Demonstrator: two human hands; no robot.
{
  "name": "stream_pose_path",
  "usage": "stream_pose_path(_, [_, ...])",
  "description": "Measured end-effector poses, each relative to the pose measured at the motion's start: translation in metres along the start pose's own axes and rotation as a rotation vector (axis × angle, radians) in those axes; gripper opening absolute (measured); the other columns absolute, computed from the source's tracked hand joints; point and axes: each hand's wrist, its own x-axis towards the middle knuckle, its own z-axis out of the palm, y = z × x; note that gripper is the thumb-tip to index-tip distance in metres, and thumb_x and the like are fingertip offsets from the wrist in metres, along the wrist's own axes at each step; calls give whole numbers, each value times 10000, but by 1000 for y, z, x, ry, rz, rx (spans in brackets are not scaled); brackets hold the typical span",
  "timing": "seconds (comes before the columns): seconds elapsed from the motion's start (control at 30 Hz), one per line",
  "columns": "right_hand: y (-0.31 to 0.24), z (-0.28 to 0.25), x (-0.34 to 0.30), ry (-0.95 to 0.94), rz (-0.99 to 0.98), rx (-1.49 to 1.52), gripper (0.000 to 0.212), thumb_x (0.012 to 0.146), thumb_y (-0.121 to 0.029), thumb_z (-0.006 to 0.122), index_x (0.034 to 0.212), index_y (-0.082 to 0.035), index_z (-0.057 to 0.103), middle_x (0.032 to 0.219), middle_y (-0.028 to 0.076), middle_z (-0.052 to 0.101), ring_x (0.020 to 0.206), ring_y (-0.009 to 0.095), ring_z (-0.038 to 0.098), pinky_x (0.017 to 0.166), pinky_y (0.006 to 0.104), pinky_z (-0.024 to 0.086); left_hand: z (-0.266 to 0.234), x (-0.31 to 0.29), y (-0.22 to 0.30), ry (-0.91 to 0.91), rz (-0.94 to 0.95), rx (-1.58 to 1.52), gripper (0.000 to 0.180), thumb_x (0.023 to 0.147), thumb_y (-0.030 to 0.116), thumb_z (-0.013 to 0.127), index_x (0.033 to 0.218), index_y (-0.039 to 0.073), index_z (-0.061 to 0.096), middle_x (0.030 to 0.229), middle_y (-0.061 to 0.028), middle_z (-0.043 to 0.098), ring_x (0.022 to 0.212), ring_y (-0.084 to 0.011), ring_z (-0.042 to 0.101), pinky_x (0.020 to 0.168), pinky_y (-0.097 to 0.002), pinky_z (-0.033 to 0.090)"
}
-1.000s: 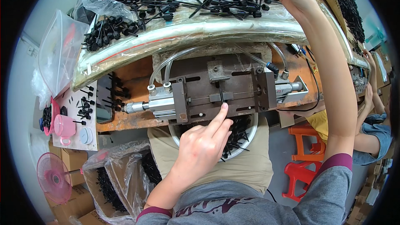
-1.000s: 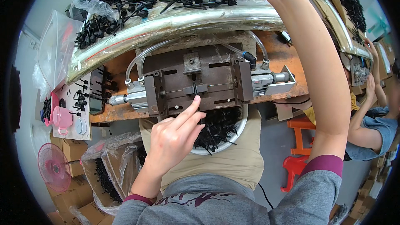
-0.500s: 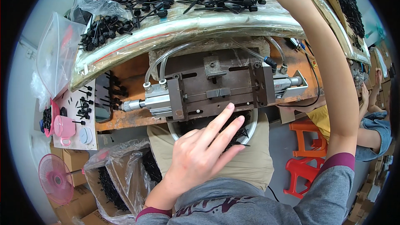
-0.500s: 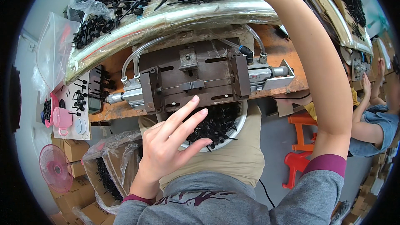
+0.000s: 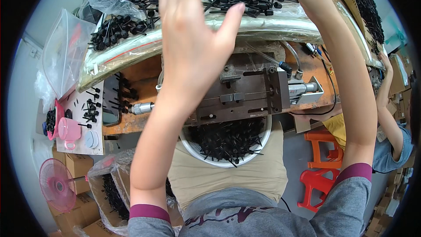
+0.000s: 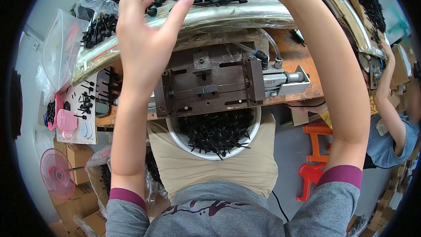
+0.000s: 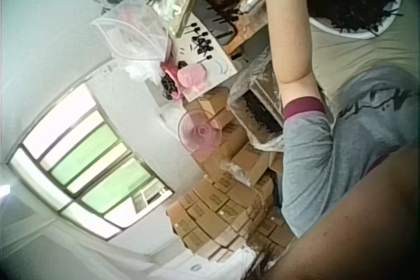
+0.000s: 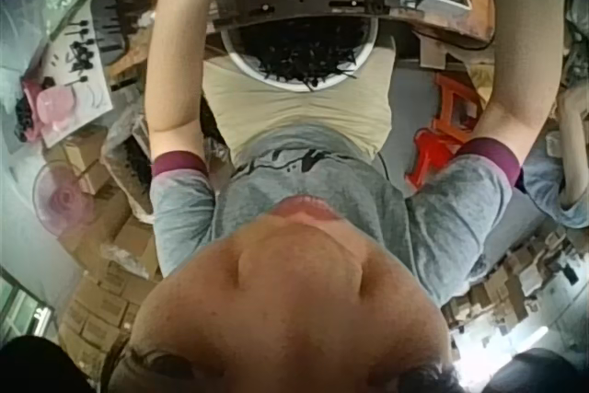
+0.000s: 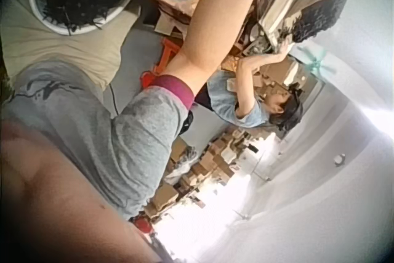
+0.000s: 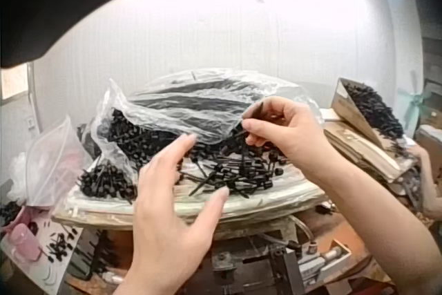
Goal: The recorder is assembling small black electrical connectors using a pneumatic press jig on a workbench.
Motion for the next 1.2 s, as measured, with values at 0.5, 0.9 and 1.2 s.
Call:
stream_pose_path(0.5, [-2,25,-1,-129,54,115,116,884,-47,674,973,27,662,835,74,686,728,96,642,664,228,534,56,48,-42,-204,-70,-217,137,875,53,568,978,-36,583,920,-247,633,905,-430,619,768,-428,494])
stream_pose_path(0.9, [-13,17,-5,-143,222,286,265,885,-150,708,1072,14,616,915,71,634,776,90,599,657,217,491,26,58,-23,-512,-442,-351,209,882,89,605,1054,-24,641,826,-164,676,761,-268,660,716,-364,513])
stream_pose_path(1.2, [-29,29,-124,-139,-126,-62,339,832,-116,694,1141,1,618,1169,105,601,925,121,561,748,249,449,-28,-8,18,-548,-897,-934,254,986,210,583,1155,28,635,870,-3,631,638,-47,538,494,-199,426])
